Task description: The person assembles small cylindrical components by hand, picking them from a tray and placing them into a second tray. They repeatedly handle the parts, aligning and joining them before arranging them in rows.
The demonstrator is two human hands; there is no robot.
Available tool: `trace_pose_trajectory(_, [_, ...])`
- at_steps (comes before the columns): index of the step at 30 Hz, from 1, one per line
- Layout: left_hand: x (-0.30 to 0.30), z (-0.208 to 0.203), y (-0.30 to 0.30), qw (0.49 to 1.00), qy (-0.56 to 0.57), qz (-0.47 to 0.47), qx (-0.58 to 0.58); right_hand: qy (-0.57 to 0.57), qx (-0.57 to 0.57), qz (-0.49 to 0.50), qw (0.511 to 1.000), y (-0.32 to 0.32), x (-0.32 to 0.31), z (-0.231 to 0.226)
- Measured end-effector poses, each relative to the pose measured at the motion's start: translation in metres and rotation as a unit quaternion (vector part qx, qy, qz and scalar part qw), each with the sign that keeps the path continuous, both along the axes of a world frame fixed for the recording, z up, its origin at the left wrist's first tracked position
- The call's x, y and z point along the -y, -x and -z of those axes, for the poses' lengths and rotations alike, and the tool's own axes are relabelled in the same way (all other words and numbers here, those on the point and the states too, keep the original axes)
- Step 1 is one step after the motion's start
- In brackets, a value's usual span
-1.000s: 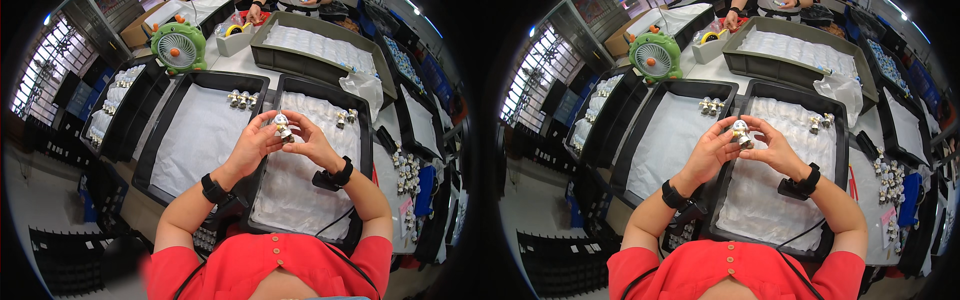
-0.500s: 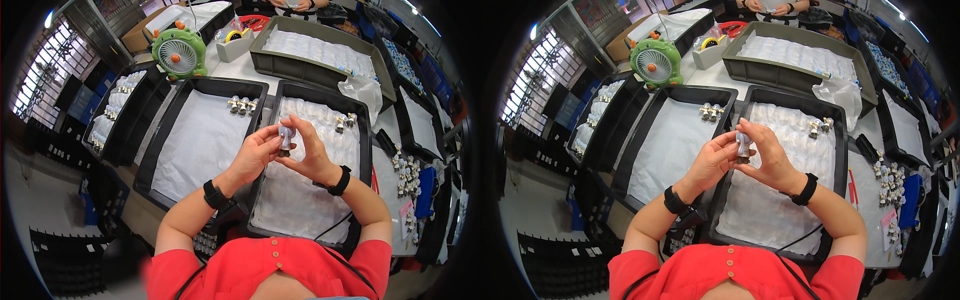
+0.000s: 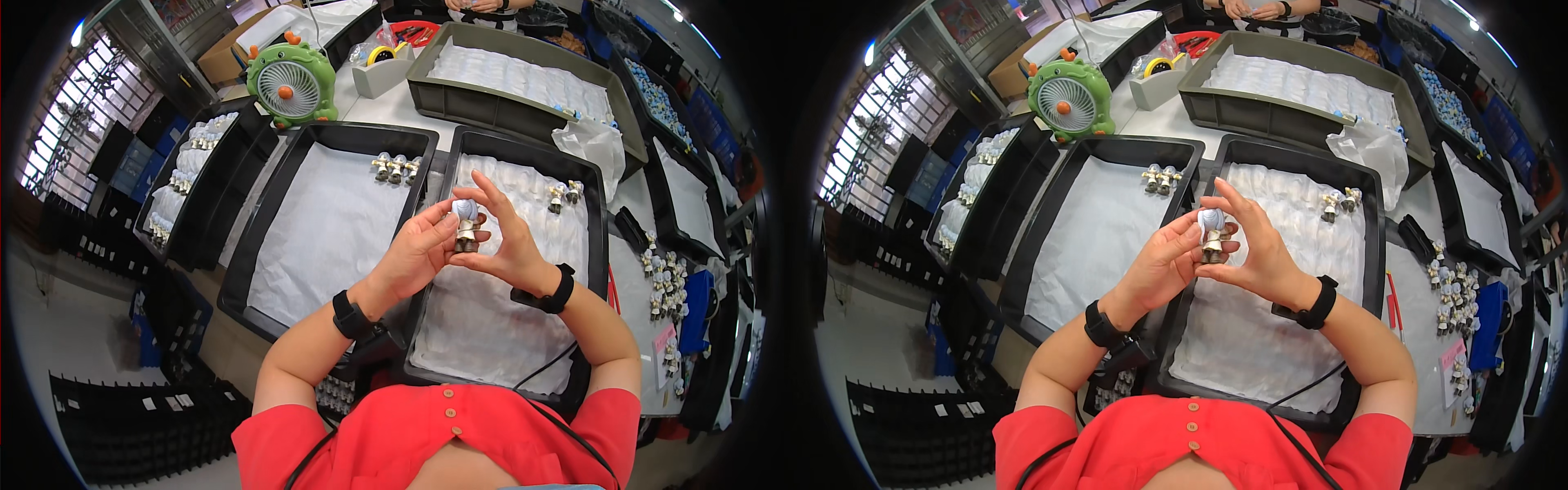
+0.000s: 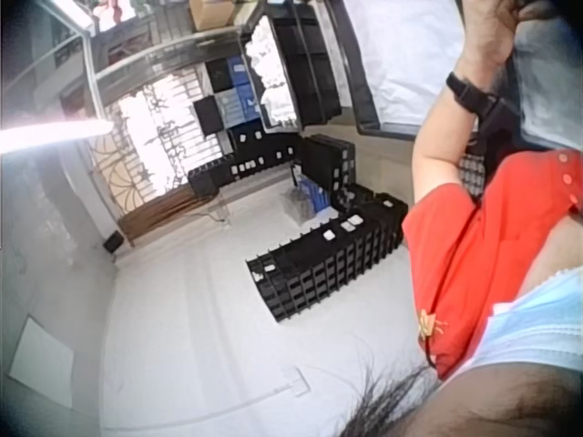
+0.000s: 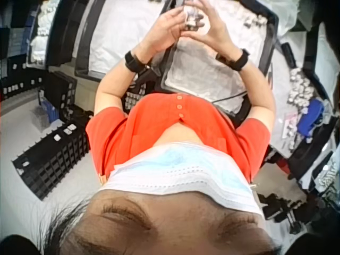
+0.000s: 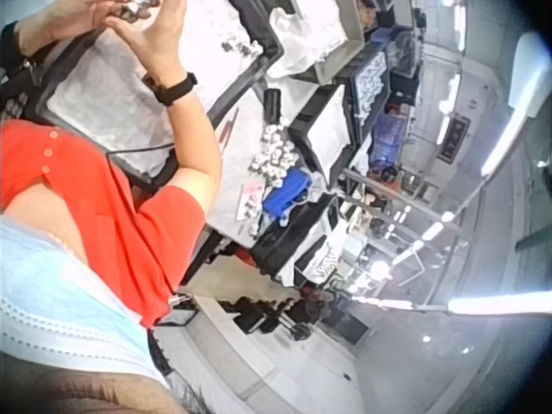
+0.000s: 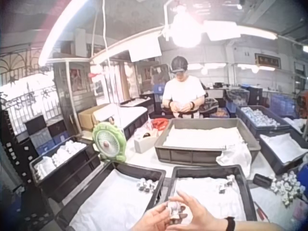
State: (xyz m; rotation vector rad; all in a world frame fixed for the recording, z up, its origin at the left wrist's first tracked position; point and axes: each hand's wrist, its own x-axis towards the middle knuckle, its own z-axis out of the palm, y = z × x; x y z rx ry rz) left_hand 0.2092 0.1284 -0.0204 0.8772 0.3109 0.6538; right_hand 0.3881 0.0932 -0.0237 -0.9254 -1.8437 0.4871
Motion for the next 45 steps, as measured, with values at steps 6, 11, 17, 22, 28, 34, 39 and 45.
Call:
trace_pose_trajectory(6, [0.001,-0.002,0.0,0.999,0.016,-0.021,0.022,0.032,-0.045,-0.052,0.997,-0.005,-0.004,0.002])
trace_pose_trajectory(11, [0.0,-0.003,0.001,0.999,0.024,-0.015,0.025,0.059,-0.074,-0.055,0.994,-0.004,-0.002,-0.001])
trace_pose_trajectory(17, [-0.001,-0.003,-0.001,0.997,0.068,0.005,0.046,0.058,-0.076,-0.025,0.995,-0.005,-0.001,0.002])
trace_pose_trajectory(22, [-0.001,-0.003,0.001,0.996,0.064,-0.044,0.046,-0.019,-0.01,0.054,0.998,-0.007,-0.002,-0.003])
trace_pose_trajectory(28, [-0.002,-0.004,0.001,0.993,0.08,-0.065,0.061,-0.101,0.018,0.068,0.992,-0.005,-0.003,-0.001])
trace_pose_trajectory(34, [-0.002,-0.002,0.002,0.991,0.079,-0.083,0.073,-0.106,-0.002,0.073,0.992,-0.003,-0.003,0.001])
trace_pose_trajectory(39, [-0.002,-0.001,0.002,0.994,0.041,-0.1,0.009,-0.064,-0.016,0.068,0.996,0.0,0.0,0.0])
trace_pose_trajectory(45, [-0.07,-0.024,0.019,0.967,-0.063,-0.162,-0.186,-0.046,-0.011,0.109,0.993,-0.01,0.0,-0.001])
